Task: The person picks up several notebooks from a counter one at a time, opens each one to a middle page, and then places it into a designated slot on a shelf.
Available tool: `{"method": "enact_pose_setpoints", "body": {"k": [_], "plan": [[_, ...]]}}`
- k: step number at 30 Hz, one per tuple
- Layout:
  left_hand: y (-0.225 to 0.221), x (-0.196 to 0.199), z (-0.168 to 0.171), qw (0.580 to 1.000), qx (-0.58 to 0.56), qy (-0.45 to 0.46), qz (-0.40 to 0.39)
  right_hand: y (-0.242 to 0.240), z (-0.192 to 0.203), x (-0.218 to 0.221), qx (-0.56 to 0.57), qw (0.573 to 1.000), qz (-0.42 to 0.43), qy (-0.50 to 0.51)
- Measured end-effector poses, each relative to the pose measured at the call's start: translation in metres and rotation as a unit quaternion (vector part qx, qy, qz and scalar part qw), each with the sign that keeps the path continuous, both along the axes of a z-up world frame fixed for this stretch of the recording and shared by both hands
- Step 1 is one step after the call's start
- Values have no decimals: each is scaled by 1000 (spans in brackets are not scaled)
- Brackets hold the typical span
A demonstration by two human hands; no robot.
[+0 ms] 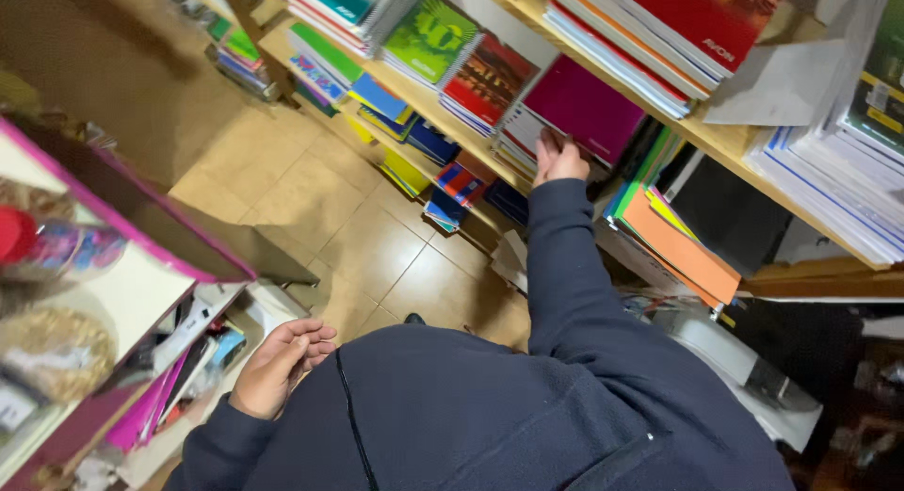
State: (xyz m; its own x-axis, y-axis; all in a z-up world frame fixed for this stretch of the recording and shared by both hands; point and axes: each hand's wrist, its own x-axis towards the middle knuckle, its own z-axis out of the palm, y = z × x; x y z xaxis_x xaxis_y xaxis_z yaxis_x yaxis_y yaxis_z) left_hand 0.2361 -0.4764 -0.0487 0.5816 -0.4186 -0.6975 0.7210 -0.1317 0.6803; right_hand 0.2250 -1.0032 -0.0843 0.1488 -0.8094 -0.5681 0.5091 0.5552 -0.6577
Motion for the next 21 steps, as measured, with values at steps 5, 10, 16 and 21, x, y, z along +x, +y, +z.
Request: {"method": "enact_pose_setpoints", "body": {"k": [5, 10, 16, 21], "plan": [[58, -38, -6, 998, -2, -48, 27, 77, -76, 11, -276, 940, 202, -11], [142, -95, -16, 991, -24, -69, 109, 306, -69, -20, -320, 722, 612, 47], [274, -205, -38, 964, -80, -85, 240, 533, -56, -95, -264, 481, 834, -62], [375, -307, -65, 903, -116, -95, 403, 643, -62, -145, -275, 318, 905, -74]]}}
